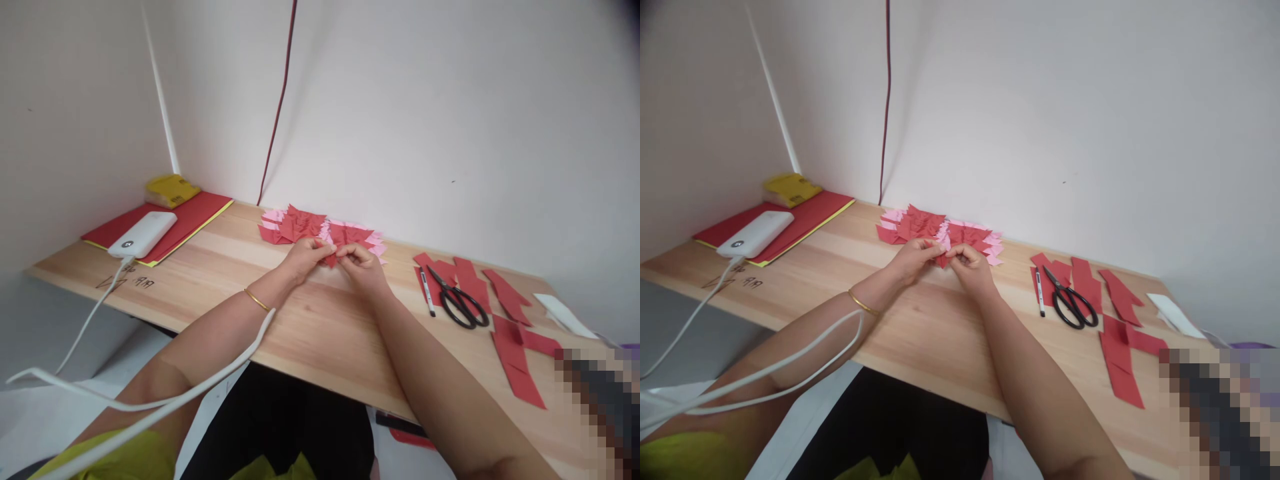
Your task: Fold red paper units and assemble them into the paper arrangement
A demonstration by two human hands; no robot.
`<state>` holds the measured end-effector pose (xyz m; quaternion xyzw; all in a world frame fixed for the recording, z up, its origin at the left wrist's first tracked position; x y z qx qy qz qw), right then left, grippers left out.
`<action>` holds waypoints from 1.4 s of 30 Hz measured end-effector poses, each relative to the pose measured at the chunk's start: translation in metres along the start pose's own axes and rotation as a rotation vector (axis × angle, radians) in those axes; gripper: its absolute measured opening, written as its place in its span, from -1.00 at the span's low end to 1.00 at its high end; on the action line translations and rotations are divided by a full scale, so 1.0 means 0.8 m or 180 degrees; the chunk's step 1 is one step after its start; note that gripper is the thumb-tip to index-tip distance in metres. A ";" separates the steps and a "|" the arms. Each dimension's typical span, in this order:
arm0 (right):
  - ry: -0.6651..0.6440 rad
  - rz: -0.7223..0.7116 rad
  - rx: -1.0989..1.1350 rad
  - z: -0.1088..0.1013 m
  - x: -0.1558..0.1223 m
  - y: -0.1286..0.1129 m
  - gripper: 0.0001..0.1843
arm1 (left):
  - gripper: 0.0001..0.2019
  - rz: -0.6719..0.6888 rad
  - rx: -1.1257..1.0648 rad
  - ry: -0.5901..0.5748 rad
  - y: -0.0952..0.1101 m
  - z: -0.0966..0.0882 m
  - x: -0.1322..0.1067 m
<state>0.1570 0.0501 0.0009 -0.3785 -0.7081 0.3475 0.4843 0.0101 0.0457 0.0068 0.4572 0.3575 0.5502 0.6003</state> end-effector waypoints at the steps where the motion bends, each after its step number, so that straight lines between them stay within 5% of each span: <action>1: -0.0031 0.0005 0.0022 0.000 0.000 0.000 -0.88 | -0.77 0.0051 0.0063 -0.0036 0.001 0.000 0.000; 11: -0.0017 0.0635 0.0547 0.002 -0.001 0.008 -0.72 | -0.78 0.0302 0.0155 0.0069 0.003 -0.003 0.001; 18: -0.0057 0.0256 -0.0178 0.003 -0.002 -0.009 -0.74 | -0.81 0.0665 0.0914 0.0077 0.008 -0.002 -0.003; 32: 0.0091 0.0200 -0.0721 0.002 -0.004 -0.013 -0.85 | -0.86 0.0713 0.1433 -0.0012 0.013 0.004 -0.008; 42: -0.0079 0.0544 -0.0145 0.002 -0.001 -0.011 -0.90 | -0.86 0.0428 0.0614 -0.0079 0.007 0.000 -0.003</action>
Point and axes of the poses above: each hand's wrist, its own x-axis towards the middle knuckle, its own z-axis out of the palm, y = z × x, the point moved 2 cm from there along x, towards the middle knuckle, and after that the axes turned 5 degrees about -x, right-handed, at the moved point
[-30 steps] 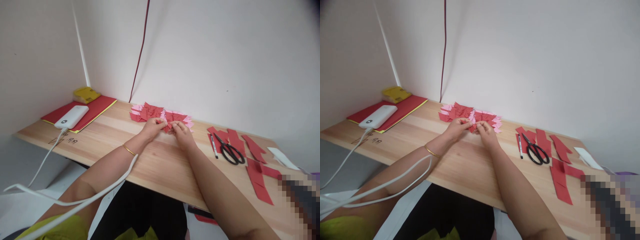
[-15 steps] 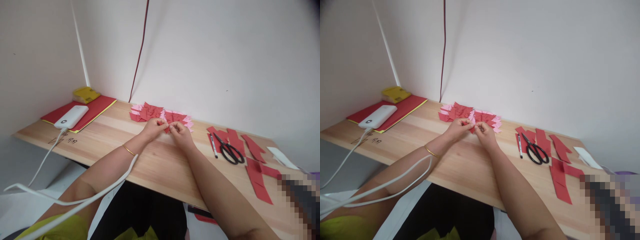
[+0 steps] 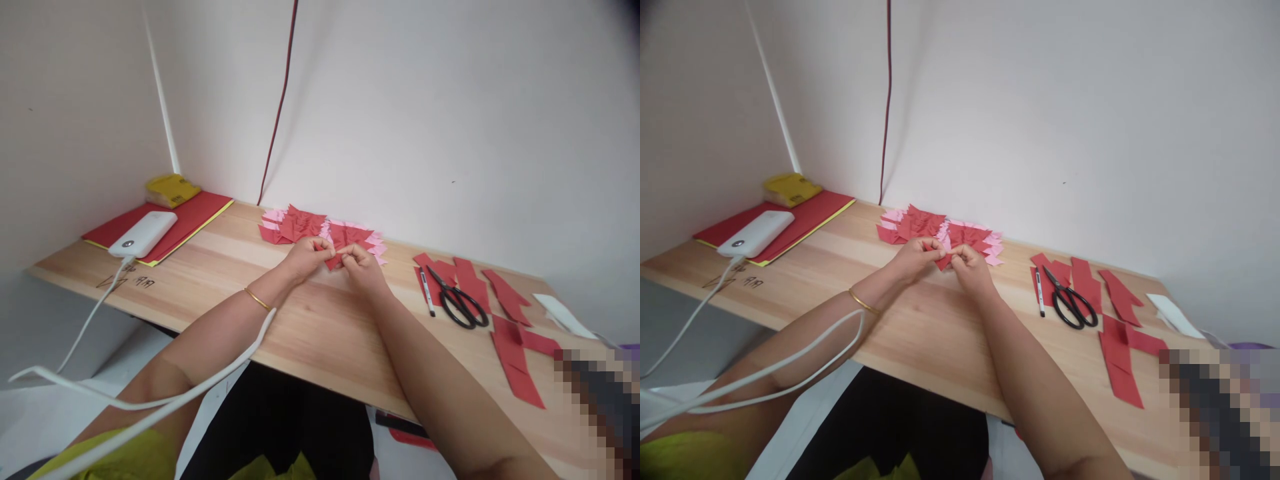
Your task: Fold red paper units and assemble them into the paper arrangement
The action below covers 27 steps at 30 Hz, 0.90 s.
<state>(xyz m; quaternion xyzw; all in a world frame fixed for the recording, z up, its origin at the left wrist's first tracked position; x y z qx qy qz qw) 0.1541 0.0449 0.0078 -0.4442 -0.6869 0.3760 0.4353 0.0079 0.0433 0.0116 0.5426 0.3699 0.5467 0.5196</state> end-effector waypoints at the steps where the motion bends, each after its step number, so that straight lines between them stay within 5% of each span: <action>1: -0.0045 0.0034 0.0047 0.000 0.000 0.000 -0.88 | -0.87 -0.0042 -0.0059 0.0010 0.000 0.000 0.000; 10: -0.0032 0.0047 0.0057 0.006 -0.001 0.010 -0.88 | -0.89 0.0015 0.0637 -0.0031 0.003 0.001 -0.002; 20: -0.0113 0.0288 0.0395 0.005 0.000 0.011 -0.84 | -0.91 -0.0006 0.0462 0.0138 0.000 -0.004 0.002; 27: -0.0006 0.0221 0.0071 0.007 -0.003 0.005 -0.89 | -0.88 0.0055 0.1009 -0.0222 0.007 -0.001 -0.002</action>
Point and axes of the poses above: each hand's wrist, its own x-axis towards the middle knuckle, its own z-axis out of the palm, y = z × x, the point moved 2 cm from there along x, towards the middle knuckle, and after that the axes turned 5 degrees about -x, right-handed, at the moved point
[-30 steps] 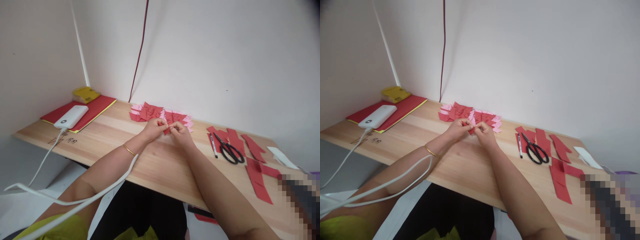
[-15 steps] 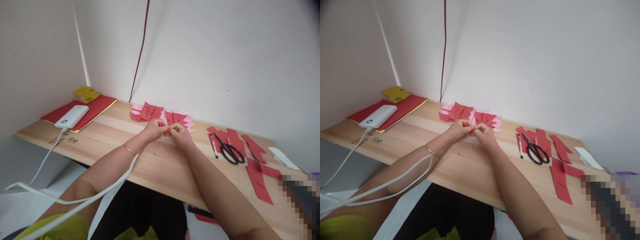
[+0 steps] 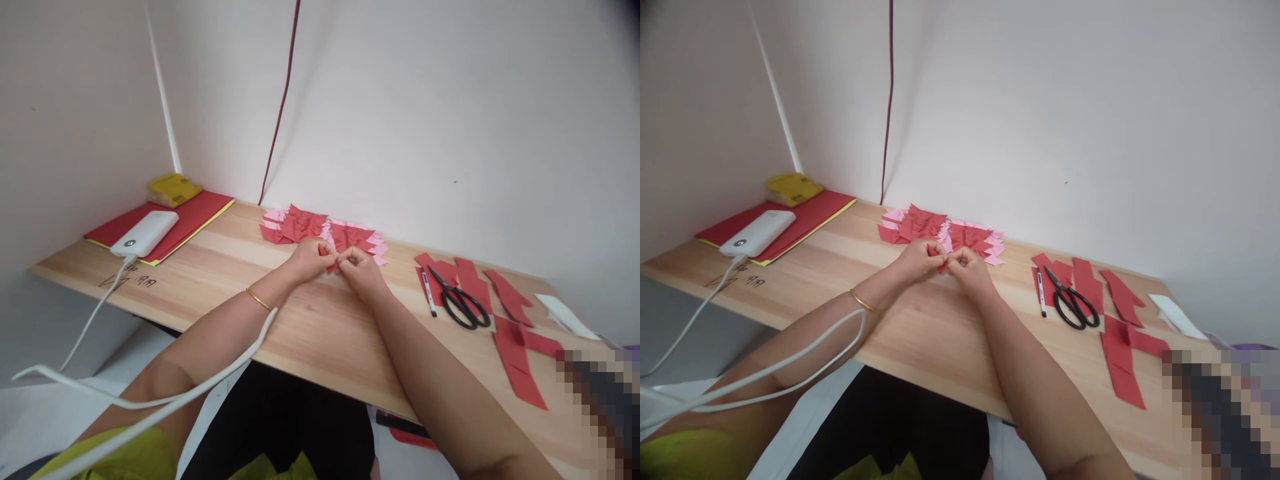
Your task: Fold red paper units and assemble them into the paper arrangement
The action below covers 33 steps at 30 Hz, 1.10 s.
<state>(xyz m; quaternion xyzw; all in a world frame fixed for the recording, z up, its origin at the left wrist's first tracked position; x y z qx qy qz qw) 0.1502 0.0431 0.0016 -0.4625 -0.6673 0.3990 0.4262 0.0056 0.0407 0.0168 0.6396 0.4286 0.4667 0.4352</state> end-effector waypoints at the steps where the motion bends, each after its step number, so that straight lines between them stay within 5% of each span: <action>1: -0.0001 0.0018 0.0019 0.000 0.000 0.001 -0.92 | -0.88 -0.0012 -0.0073 -0.0004 -0.001 0.001 0.000; 8: -0.0055 0.0116 0.0402 0.000 0.003 0.006 -0.86 | -0.90 -0.0113 -0.0573 0.0250 -0.010 0.000 0.004; 13: -0.0007 0.0098 0.0171 0.001 0.002 0.005 -0.88 | -0.87 -0.0122 -0.0359 0.0054 -0.009 -0.001 0.004; 22: 0.0437 -0.0072 0.0106 -0.008 0.005 0.009 -0.81 | -0.71 -0.0463 -0.1767 -0.0115 -0.018 0.007 0.005; 33: 0.0111 -0.0372 -0.0227 -0.002 0.001 0.004 -0.79 | -0.86 -0.0002 -0.0781 0.0200 -0.014 0.001 0.004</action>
Point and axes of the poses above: each hand's wrist, its own x-axis towards the middle knuckle, its own z-axis out of the palm, y = z × x, the point moved 2 cm from there along x, towards the middle knuckle, and after that the axes turned 5 degrees about -x, right-handed, at the moved point
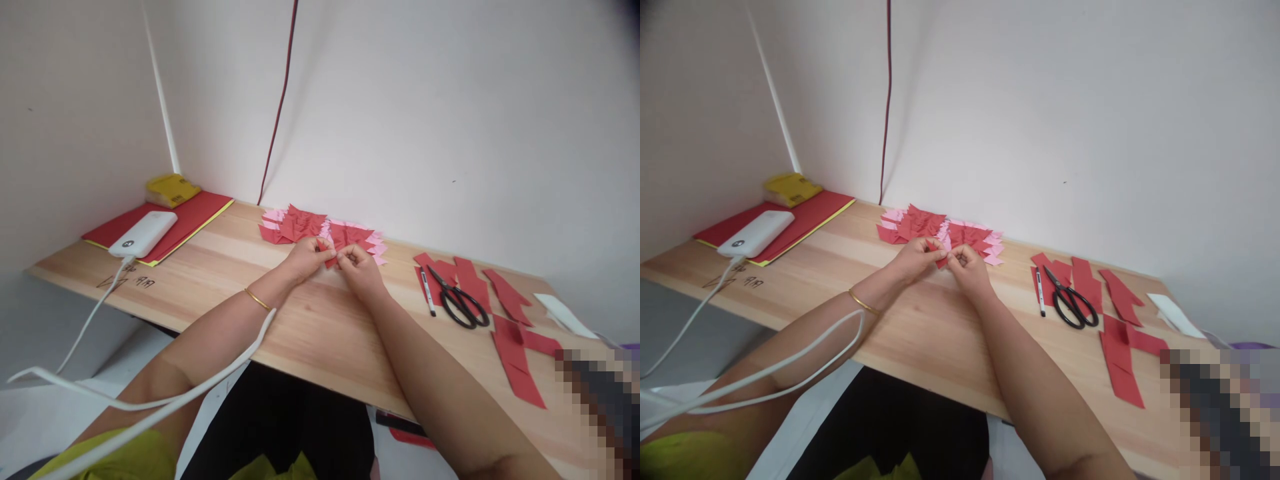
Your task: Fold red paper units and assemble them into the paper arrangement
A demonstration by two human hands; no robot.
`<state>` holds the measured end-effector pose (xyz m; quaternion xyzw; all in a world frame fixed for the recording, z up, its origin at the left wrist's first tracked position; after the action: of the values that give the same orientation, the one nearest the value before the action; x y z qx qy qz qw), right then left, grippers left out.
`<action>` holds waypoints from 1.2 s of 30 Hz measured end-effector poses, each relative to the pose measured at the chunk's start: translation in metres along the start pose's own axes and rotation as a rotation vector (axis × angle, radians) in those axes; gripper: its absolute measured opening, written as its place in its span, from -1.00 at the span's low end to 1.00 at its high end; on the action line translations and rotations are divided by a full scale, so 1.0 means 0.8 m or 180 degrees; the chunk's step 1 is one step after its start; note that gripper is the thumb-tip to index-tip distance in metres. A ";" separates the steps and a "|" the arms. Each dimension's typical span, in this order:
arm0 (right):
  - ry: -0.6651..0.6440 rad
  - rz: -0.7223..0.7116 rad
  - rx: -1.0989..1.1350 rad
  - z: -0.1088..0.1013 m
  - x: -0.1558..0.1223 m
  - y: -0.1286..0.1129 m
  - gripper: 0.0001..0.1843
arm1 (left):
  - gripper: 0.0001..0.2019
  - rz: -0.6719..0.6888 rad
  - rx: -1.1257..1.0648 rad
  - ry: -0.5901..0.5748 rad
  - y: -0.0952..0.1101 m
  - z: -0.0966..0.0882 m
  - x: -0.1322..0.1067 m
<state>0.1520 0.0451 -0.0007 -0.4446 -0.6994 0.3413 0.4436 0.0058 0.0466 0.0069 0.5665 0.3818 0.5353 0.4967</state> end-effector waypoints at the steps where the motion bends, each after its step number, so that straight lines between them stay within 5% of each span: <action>1: -0.0045 0.0032 0.0009 0.001 0.000 0.000 -0.79 | -0.87 0.0025 0.0127 0.0036 0.001 -0.001 0.000; 6: -0.0110 0.0159 0.0096 0.003 -0.001 0.002 -0.76 | -0.86 0.0078 0.0316 0.0143 0.005 -0.002 -0.001; 13: 0.0338 0.0281 0.0285 0.001 0.002 0.006 -0.74 | -0.74 -0.0388 -0.0681 -0.0032 -0.001 0.006 0.000; 18: 0.0369 0.0319 0.0395 0.001 0.003 0.005 -0.74 | -0.78 -0.0361 -0.0422 0.0160 -0.008 0.000 0.003; 36: 0.0206 0.0244 0.0276 -0.003 0.003 0.005 -0.76 | -0.85 -0.0355 -0.0183 -0.0277 -0.005 0.002 0.002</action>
<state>0.1551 0.0489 -0.0025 -0.4622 -0.6516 0.3734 0.4715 0.0084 0.0488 0.0032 0.5527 0.3753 0.4924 0.5579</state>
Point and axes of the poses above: each hand's wrist, its own x-axis towards the middle knuckle, its own z-axis out of the palm, y = z × x, the point moved 2 cm from there along x, towards the middle knuckle, and after that the axes turned 5 degrees about -x, right-handed, at the moved point
